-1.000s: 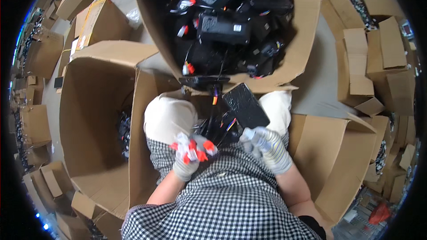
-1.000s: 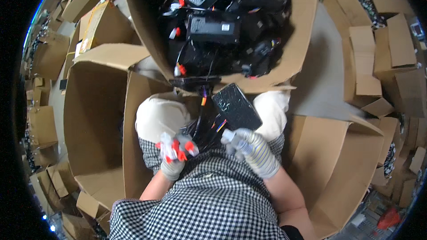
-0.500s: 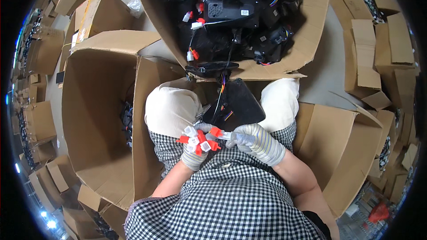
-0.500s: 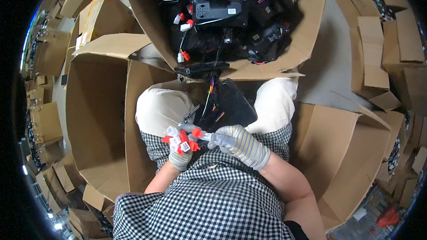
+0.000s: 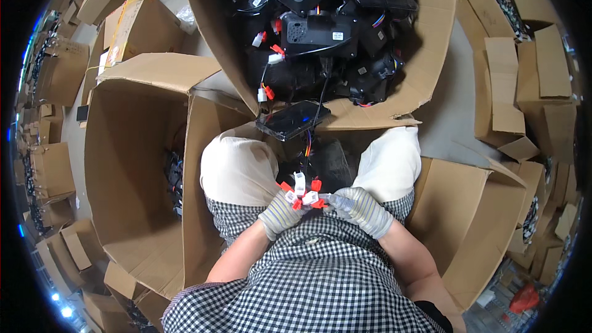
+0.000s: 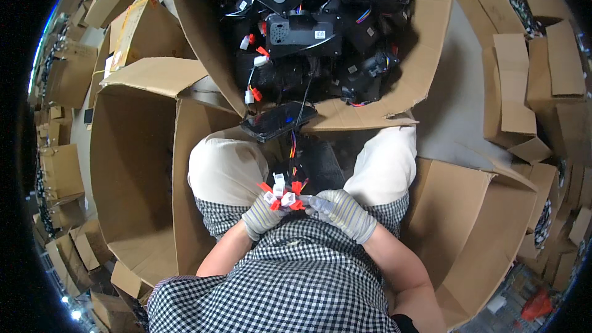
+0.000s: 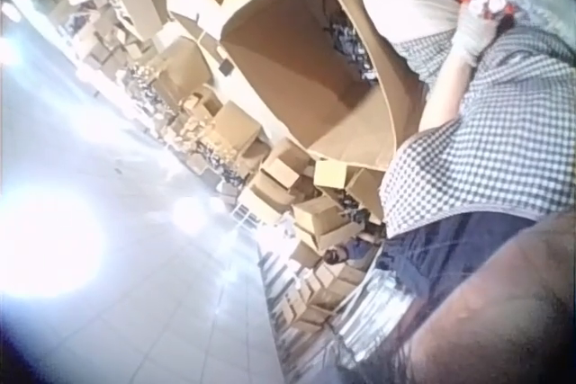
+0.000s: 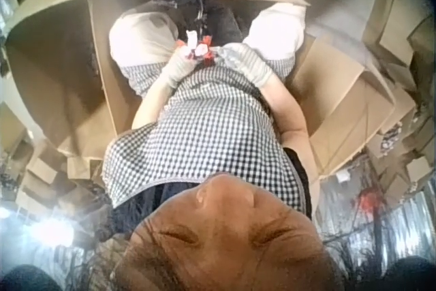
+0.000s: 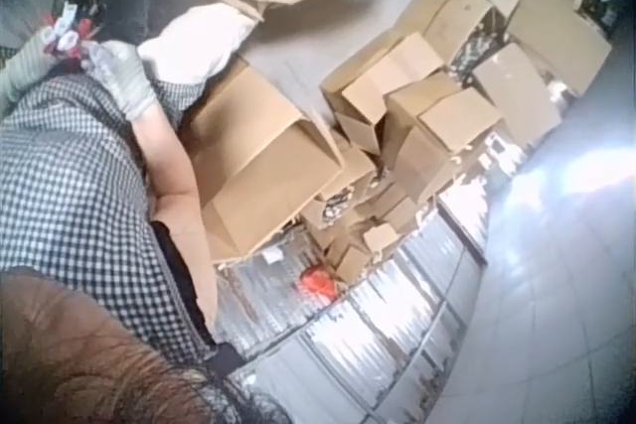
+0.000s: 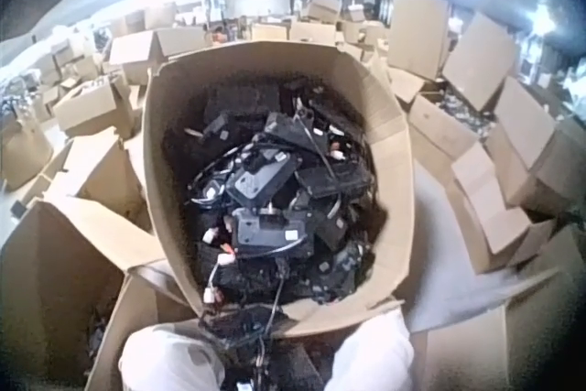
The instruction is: The person sorts and connects wires to electronic modules by hand.
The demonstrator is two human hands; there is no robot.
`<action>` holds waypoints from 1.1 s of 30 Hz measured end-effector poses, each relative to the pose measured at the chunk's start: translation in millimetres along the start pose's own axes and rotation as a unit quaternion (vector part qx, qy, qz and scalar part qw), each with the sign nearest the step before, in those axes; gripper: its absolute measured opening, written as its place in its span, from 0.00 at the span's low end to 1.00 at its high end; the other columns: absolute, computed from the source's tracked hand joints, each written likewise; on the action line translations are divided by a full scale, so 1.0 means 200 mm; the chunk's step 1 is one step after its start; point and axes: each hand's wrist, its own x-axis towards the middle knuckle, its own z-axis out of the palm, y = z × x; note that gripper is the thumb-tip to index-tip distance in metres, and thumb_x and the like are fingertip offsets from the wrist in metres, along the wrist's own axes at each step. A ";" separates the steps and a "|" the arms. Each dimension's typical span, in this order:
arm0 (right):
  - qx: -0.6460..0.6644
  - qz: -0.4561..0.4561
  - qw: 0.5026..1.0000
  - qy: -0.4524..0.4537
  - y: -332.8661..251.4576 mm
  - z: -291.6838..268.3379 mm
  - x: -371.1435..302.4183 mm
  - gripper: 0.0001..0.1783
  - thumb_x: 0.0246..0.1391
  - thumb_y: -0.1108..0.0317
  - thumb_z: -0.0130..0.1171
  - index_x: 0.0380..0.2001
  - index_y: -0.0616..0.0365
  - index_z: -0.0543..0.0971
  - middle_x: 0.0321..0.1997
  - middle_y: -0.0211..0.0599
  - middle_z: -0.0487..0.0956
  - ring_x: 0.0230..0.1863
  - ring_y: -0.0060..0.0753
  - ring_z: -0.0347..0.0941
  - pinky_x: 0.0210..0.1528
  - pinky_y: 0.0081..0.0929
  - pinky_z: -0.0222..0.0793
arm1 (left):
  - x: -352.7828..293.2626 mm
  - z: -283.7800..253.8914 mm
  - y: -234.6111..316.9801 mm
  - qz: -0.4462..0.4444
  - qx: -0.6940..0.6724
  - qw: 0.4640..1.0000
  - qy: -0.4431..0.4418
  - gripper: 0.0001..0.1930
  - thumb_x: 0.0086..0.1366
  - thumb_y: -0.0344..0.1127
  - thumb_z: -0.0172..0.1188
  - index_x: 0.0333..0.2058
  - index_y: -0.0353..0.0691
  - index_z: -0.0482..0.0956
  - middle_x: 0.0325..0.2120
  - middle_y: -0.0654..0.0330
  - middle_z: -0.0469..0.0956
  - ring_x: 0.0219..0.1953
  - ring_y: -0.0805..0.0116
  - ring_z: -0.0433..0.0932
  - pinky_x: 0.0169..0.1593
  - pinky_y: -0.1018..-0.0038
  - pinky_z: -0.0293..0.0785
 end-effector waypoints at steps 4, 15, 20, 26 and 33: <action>0.007 -0.014 1.000 0.003 0.00 -0.02 0.02 0.23 0.58 0.53 0.54 0.43 0.65 0.78 0.18 0.18 0.68 0.17 0.08 0.54 0.18 0.09 0.50 | 0.04 -0.03 0.03 -0.125 0.016 0.990 -0.068 0.15 0.54 0.29 0.57 0.43 0.41 0.76 0.35 0.54 0.78 0.39 0.55 0.77 0.42 0.67 0.73; -0.042 -0.038 0.998 -0.034 -0.02 -0.06 0.07 0.22 0.60 0.54 0.51 0.42 0.65 0.77 0.18 0.16 0.65 0.19 0.11 0.54 0.21 0.13 0.50 | 0.02 0.01 -0.04 -0.093 -0.066 0.993 -0.028 0.07 0.64 0.36 0.50 0.37 0.43 0.73 0.24 0.64 0.74 0.25 0.66 0.73 0.29 0.69 0.68; -0.351 -0.117 0.929 -0.010 -0.18 -0.12 0.10 0.19 0.60 0.54 0.49 0.24 0.59 0.73 0.18 0.31 0.71 0.19 0.25 0.63 0.24 0.27 0.61 | 0.02 0.01 -0.04 -0.106 -0.089 0.989 -0.055 0.13 0.55 0.31 0.59 0.41 0.46 0.77 0.35 0.56 0.76 0.38 0.54 0.76 0.39 0.64 0.72; -0.568 -0.463 0.563 0.381 -0.72 -0.25 0.29 0.15 0.55 0.59 0.53 0.21 0.57 0.76 0.41 0.40 0.76 0.28 0.45 0.73 0.31 0.35 0.68 | 0.06 0.01 -0.02 -0.032 -0.058 0.997 -0.039 0.08 0.59 0.37 0.59 0.37 0.43 0.79 0.29 0.59 0.76 0.33 0.60 0.76 0.37 0.68 0.72; -0.774 -0.266 0.393 0.419 -0.98 -0.44 0.53 0.10 0.48 0.59 0.58 0.20 0.51 0.80 0.40 0.35 0.75 0.37 0.36 0.73 0.36 0.34 0.68 | 0.03 0.01 0.00 -0.110 -0.171 0.979 0.029 0.08 0.61 0.36 0.55 0.35 0.41 0.76 0.31 0.61 0.79 0.34 0.64 0.78 0.38 0.70 0.73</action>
